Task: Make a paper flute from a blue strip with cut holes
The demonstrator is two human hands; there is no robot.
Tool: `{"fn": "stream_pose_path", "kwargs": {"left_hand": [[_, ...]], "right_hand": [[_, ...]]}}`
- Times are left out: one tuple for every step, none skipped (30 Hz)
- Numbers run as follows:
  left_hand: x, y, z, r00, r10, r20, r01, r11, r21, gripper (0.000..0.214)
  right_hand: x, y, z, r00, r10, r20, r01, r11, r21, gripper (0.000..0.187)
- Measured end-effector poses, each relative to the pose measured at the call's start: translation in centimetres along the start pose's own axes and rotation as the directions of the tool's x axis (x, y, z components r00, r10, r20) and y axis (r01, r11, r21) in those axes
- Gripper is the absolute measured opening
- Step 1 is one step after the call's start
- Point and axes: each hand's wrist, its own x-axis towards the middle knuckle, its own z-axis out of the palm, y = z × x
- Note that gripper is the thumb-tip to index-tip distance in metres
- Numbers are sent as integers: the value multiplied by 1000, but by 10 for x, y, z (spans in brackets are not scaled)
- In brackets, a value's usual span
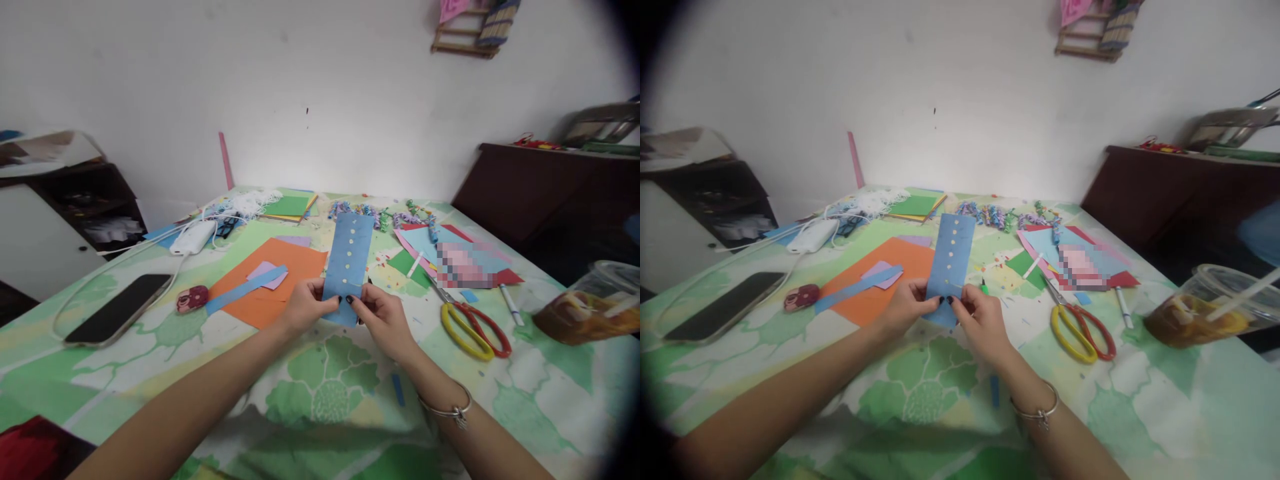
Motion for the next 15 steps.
{"fn": "stream_pose_path", "kwargs": {"left_hand": [[0, 0, 1, 1000, 4, -8, -4, 1000, 8, 14], [0, 1, 1, 1000, 6, -11, -6, 1000, 14, 14], [-1, 1, 2, 1000, 8, -11, -7, 1000, 18, 14], [-1, 1, 2, 1000, 8, -7, -8, 1000, 20, 15], [-1, 1, 2, 1000, 9, -2, -9, 1000, 21, 16], [-1, 1, 3, 1000, 10, 2, -10, 1000, 21, 16], [-2, 1, 2, 1000, 11, 5, -11, 1000, 19, 16], [-2, 1, 2, 1000, 11, 9, -11, 1000, 15, 16], [-2, 1, 2, 1000, 10, 14, -11, 1000, 10, 17], [-2, 1, 1, 1000, 8, 23, -8, 1000, 2, 17], [-1, 1, -1, 999, 4, 36, -3, 1000, -7, 18], [-1, 1, -2, 999, -2, 51, 3, 1000, -17, 19], [-1, 2, -3, 998, -7, 67, 8, 1000, -27, 20], [-1, 2, -4, 996, -11, 83, 14, 999, -36, 22], [0, 2, -5, 995, -15, 97, 19, 999, -44, 23]], "right_hand": [[0, 0, 0, 1000, -5, 0, 5, 1000, -4, 24], [0, -1, -1, 1000, -10, 2, 10, 1000, -6, 24], [0, -1, -1, 1000, -14, 5, 14, 1000, -6, 25], [-1, -1, -2, 1000, -16, 9, 16, 1000, -4, 24], [-1, -1, -2, 1000, -17, 14, 17, 1000, -1, 24], [-2, -1, -3, 1000, -16, 16, 16, 1000, 3, 24], [-2, -2, -3, 1000, -14, 16, 14, 1000, 9, 23], [-3, -2, -3, 1000, -12, 14, 12, 1000, 19, 24], [-3, -2, -2, 1000, -8, 12, 8, 999, 33, 24], [-3, -3, -2, 1000, -4, 12, 3, 999, 52, 24], [-2, -3, -1, 1000, 3, 14, -4, 997, 75, 24], [-2, -4, -1, 1000, 11, 19, -13, 995, 101, 24], [-1, -5, -1, 1000, 20, 24, -22, 992, 128, 23], [-1, -5, 0, 999, 29, 27, -33, 988, 152, 22], [-1, -6, 0, 999, 39, 29, -43, 984, 173, 22]]}}
